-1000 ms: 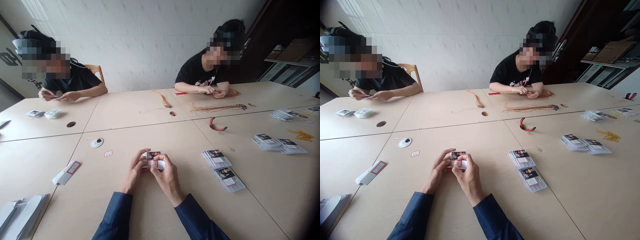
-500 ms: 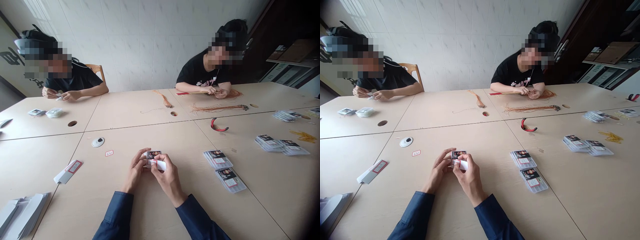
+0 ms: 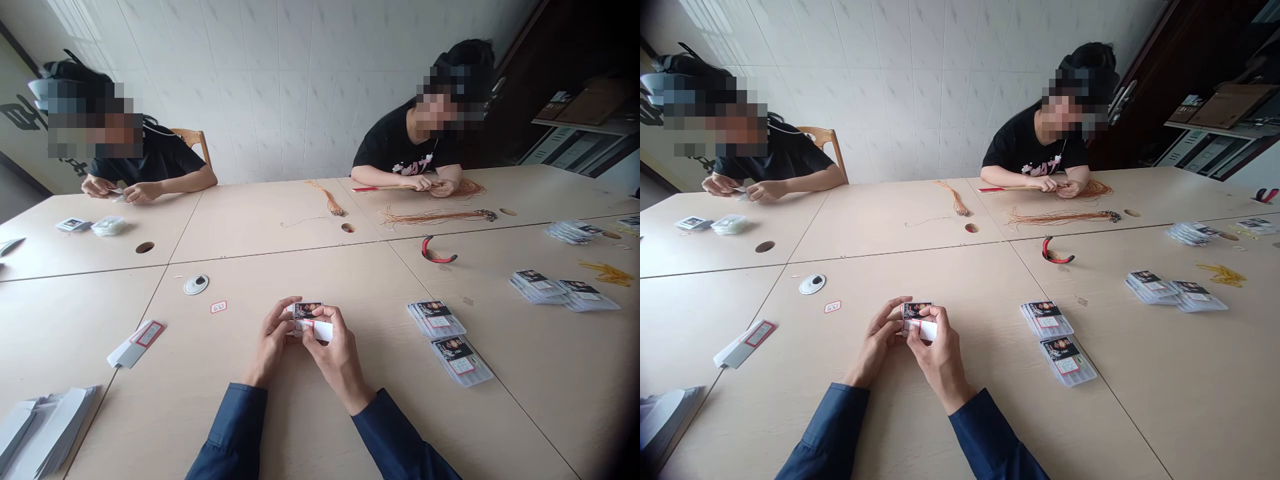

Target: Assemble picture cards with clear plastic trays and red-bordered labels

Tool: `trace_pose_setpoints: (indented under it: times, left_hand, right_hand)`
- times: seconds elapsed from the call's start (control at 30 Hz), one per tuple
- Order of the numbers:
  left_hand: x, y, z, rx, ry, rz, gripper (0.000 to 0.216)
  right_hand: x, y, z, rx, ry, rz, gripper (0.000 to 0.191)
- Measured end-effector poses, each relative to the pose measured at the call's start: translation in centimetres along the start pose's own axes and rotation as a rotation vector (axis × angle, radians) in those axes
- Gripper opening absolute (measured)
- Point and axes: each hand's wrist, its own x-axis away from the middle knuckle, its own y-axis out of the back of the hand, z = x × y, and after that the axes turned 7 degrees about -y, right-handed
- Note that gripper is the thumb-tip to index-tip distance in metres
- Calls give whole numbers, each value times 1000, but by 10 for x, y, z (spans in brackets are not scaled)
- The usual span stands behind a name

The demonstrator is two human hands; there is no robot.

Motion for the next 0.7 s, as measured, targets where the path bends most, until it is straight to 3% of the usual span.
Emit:
trace_pose_setpoints:
  times: [0.7]
  left_hand:
    - [2, -3, -4, -22, -23, 19, 43]
  right_hand:
    - [0, 2, 2, 75, 18, -32, 21]
